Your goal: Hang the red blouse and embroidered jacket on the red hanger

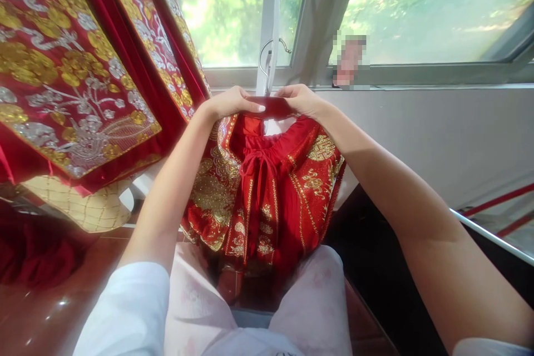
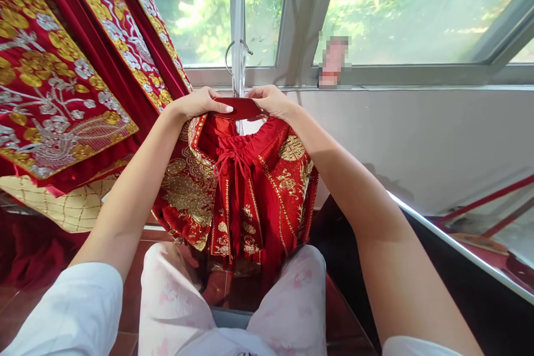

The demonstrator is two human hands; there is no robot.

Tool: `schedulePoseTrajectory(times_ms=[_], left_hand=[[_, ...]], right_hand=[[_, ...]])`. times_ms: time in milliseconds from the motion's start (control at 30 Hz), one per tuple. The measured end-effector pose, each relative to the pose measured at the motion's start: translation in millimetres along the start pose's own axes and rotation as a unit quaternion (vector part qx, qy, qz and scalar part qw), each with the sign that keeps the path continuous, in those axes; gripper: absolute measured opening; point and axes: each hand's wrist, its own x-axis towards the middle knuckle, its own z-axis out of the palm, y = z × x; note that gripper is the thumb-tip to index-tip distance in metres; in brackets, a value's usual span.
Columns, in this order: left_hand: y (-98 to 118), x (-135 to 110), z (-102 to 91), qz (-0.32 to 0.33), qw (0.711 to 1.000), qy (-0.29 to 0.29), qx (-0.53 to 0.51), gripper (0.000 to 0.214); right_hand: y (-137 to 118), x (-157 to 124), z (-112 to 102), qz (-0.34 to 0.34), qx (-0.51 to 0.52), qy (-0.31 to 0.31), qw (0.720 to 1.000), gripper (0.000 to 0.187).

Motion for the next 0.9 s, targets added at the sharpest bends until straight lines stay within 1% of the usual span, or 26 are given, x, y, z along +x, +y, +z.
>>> schedulePoseTrajectory(times_ms=[100, 233, 400, 533, 600, 700, 767, 833, 900], left_hand=[[1.2, -0.9, 0.3, -0.004, 1.0, -0.005, 0.001, 0.04], [-2.4, 0.5, -2.3, -0.014, 1.0, -0.017, 0.009, 0.045], [-8.5, 4.7, -4.7, -0.023, 0.999, -0.036, 0.017, 0.05], [-2.3, 2.9, -1.3, -0.026, 0.998, -0.062, -0.01, 0.052], [2.8, 0.2, -0.7, -0.035, 0.996, -0.074, -0.019, 0.051], [8.9, -4.8, -2.8, -0.051, 0.995, -0.082, -0.017, 0.048], [11.8, -8.3, -4.5, -0.056, 0.995, -0.076, -0.017, 0.046], [14.2, -11.2, -5.2, -0.057, 0.996, -0.07, -0.024, 0.045], [16.5, -13.1, -4.9, -0.059, 0.995, -0.074, -0.029, 0.044]], right_hand=[[-2.7, -4.6, 2.9, 0.019, 0.013, -0.053, 0.998, 0.028], [-6.3, -8.4, 4.2, 0.022, 0.018, -0.09, 0.996, 0.031], [-10.2, -7.3, 0.9, 0.051, -0.002, -0.113, 0.992, 0.033], [-11.9, -5.2, -1.1, 0.061, -0.014, -0.121, 0.991, 0.04], [-14.2, -5.8, -1.9, 0.071, -0.008, -0.147, 0.987, 0.036], [-21.9, -9.9, -3.0, 0.094, 0.008, -0.192, 0.977, 0.022], [-29.5, -13.6, -3.1, 0.113, 0.009, -0.217, 0.97, 0.013], [-37.6, -16.3, -2.6, 0.146, 0.0, -0.236, 0.961, 0.007], [-44.7, -16.7, -1.8, 0.185, -0.007, -0.246, 0.951, 0.005]])
